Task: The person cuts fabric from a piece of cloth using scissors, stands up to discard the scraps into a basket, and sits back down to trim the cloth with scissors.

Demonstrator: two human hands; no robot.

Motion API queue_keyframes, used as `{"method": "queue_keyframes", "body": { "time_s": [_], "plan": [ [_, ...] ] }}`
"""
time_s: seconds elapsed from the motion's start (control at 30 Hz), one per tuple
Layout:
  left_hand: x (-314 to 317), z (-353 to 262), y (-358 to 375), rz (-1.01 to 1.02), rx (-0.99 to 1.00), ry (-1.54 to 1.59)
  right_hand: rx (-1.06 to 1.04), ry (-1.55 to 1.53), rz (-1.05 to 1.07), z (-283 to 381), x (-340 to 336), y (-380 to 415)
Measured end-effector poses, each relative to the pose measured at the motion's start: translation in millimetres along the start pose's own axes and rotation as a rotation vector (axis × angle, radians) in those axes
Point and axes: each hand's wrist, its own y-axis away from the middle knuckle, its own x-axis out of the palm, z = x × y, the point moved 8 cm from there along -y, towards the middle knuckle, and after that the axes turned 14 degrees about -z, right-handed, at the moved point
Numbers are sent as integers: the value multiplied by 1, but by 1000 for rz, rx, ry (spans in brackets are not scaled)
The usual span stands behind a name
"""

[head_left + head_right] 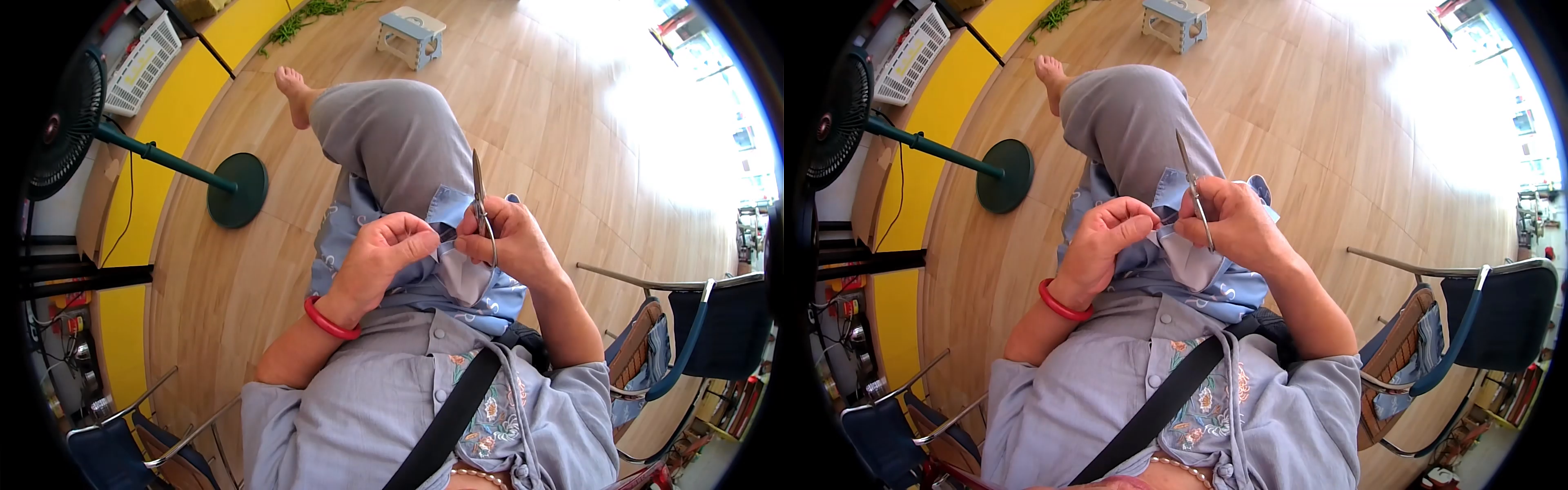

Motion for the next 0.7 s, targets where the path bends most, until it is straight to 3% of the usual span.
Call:
{"method": "queue_keyframes", "body": {
  "time_s": [0.07,0.17,0.23,0.43,0.7],
  "plan": [
    [2,-1,2,9,-23,-11,-17,-19,-1,4,2,1],
    [3,-3,5,-1,50,-267,-26,-12,-2,1,2,1],
    [2,-11,6,-60,222,-517,-27,-13,2,-1,3,0],
    [-6,-6,9,-161,168,-335,-10,-39,-16,-1,1,2],
    [-9,-1,9,-138,118,-128,49,-65,-64,-8,-1,-1]
  ]
}}
